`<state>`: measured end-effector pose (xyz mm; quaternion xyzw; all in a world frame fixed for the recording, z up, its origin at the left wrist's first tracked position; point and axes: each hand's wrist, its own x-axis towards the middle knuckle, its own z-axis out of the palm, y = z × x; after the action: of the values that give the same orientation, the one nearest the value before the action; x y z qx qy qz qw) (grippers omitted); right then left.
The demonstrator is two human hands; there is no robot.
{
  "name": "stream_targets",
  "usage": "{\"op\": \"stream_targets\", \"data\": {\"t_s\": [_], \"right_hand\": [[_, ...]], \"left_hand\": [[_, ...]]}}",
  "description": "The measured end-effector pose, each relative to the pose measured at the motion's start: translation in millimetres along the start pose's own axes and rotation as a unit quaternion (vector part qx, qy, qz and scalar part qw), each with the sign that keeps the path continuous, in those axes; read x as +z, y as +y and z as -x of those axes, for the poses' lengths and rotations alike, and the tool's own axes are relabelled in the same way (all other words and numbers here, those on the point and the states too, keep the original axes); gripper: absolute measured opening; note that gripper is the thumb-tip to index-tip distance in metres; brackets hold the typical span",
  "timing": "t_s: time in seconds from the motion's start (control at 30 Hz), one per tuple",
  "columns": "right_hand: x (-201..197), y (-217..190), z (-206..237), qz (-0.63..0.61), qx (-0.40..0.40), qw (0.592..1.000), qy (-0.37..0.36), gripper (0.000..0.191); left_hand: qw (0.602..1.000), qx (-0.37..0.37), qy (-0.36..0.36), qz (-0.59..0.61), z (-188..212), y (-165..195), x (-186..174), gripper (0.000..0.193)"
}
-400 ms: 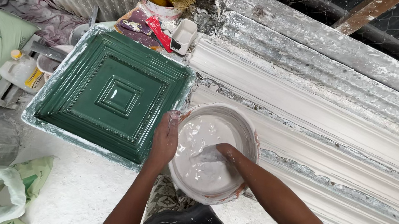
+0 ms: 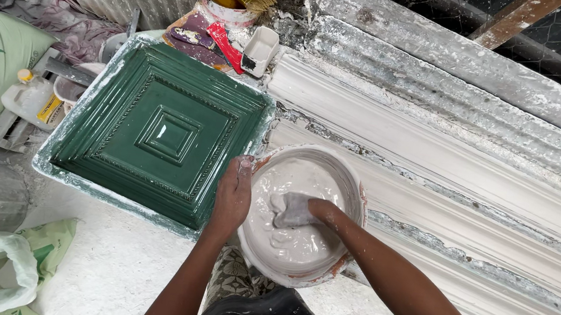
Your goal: The person scoops white plaster slip by hand from a bucket and spreads it over a square green decorative mold panel, working it into the recessed pattern. They then dip a sheet of fiberglass mesh into a bucket of slip and lay it over the coated mold, pressing it in and adding more slip from a small container.
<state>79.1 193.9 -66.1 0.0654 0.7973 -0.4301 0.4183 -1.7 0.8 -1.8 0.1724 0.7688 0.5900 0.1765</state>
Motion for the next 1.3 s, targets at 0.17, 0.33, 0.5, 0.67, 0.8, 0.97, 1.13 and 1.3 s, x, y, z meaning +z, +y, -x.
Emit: {"op": "stream_targets", "data": {"t_s": [0.17, 0.33, 0.5, 0.67, 0.8, 0.97, 1.13, 1.3], "right_hand": [[12.3, 3.8, -6.0, 0.143, 0.129, 0.981, -0.031, 0.041], [16.1, -1.9, -4.1, 0.227, 0.106, 0.968, -0.005, 0.039], [21.6, -14.3, 8.9, 0.258, 0.037, 0.963, 0.063, 0.039], [24.6, -10.0, 18.5, 0.304, -0.053, 0.935, 0.175, 0.039], [36.7, 13.0, -11.0, 0.418, -0.121, 0.870, 0.232, 0.041], [52.0, 23.2, -63.7, 0.442, -0.077, 0.874, 0.185, 0.037], [54.9, 8.7, -63.9, 0.379, 0.053, 0.917, 0.115, 0.033], [45.2, -15.0, -26.9, 0.339, 0.038, 0.930, 0.137, 0.033]], "left_hand": [[1.000, -0.021, 0.002, 0.000, 0.1, 1.0, 1.1, 0.053], [1.000, -0.028, 0.004, 0.000, -0.7, 0.4, 2.0, 0.054], [1.000, -0.023, 0.008, 0.008, -1.2, -3.2, 2.5, 0.055], [1.000, -0.007, 0.022, 0.017, -1.2, -6.7, 3.9, 0.054], [1.000, -0.011, 0.022, 0.012, -1.1, -7.4, 5.4, 0.053], [1.000, -0.024, 0.018, 0.001, -0.4, -7.0, 4.7, 0.053], [1.000, -0.011, 0.028, 0.008, -0.3, -5.7, 3.6, 0.053], [1.000, -0.005, 0.027, 0.010, 1.1, -3.5, 4.2, 0.053]]}}
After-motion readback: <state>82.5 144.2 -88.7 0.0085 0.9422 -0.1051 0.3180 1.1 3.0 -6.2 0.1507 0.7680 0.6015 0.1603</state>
